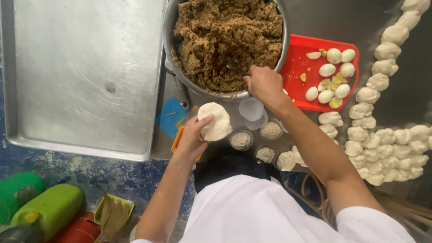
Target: Fill dough with meat filling and eggs to make individual buns and place them on a tray.
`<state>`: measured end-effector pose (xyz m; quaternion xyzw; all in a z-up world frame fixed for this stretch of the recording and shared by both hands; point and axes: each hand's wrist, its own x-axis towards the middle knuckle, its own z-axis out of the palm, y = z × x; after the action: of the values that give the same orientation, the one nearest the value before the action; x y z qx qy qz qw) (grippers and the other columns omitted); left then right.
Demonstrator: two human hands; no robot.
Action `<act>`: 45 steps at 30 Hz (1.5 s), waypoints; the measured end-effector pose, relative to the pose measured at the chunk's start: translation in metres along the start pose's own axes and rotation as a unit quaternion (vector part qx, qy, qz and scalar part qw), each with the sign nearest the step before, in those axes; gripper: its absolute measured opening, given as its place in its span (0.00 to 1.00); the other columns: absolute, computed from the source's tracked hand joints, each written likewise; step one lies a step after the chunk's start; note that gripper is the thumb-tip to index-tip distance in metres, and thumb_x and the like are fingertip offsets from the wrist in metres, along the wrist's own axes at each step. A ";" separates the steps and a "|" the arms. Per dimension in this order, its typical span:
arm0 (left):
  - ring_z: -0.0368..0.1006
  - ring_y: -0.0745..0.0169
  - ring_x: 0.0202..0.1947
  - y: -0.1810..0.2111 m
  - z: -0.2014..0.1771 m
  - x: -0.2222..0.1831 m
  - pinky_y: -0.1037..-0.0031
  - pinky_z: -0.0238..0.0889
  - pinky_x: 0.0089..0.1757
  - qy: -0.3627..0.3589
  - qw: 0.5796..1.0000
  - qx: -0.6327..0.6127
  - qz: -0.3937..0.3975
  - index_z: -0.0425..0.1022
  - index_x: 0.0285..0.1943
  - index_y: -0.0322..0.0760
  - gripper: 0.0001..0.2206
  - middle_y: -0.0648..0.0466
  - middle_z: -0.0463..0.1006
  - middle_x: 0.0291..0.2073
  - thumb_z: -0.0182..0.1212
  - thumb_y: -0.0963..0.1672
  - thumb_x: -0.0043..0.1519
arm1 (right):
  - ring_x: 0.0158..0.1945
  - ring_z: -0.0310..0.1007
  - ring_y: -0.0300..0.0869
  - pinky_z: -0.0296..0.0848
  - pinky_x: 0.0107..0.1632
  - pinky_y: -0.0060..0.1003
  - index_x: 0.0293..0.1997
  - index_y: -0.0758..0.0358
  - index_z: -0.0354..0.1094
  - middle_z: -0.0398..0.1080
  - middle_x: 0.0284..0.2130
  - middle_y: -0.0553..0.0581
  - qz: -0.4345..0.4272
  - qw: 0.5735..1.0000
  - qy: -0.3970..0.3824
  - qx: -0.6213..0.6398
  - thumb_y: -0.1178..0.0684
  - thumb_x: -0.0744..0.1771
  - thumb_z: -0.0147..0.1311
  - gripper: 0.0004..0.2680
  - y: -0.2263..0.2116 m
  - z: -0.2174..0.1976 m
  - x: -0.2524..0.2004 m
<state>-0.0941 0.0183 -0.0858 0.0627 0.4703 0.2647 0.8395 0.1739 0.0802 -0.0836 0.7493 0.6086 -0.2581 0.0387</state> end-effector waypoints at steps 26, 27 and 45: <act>0.78 0.52 0.51 -0.004 -0.008 0.012 0.63 0.76 0.50 0.085 0.986 -0.036 0.141 0.68 0.63 0.26 0.18 0.44 0.79 0.53 0.60 0.38 0.64 | 0.38 0.78 0.50 0.75 0.43 0.44 0.55 0.61 0.76 0.80 0.38 0.64 -0.106 0.970 -0.094 0.197 0.55 0.67 0.50 0.13 0.029 0.003 0.010; 0.78 0.52 0.51 0.000 -0.001 0.012 0.63 0.76 0.50 0.084 0.986 -0.035 0.141 0.68 0.63 0.26 0.18 0.44 0.79 0.53 0.60 0.38 0.64 | 0.38 0.78 0.50 0.75 0.43 0.44 0.55 0.61 0.76 0.80 0.38 0.64 -0.105 0.970 -0.093 0.197 0.55 0.67 0.50 0.13 0.034 -0.001 0.009; 0.70 0.49 0.58 0.048 0.080 0.123 0.50 0.66 0.60 -0.150 0.973 -0.109 0.137 0.65 0.66 0.37 0.17 0.45 0.72 0.56 0.51 0.47 0.71 | 0.22 0.64 0.40 0.67 0.25 0.37 0.72 0.60 0.64 0.67 0.24 0.54 -0.172 0.937 0.280 0.115 0.60 0.71 0.53 0.18 0.023 0.019 -0.076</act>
<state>0.0046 0.1333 -0.1181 0.0730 0.2941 0.4143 0.8582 0.1791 -0.0006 -0.0729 0.6743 0.6806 -0.1087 -0.2650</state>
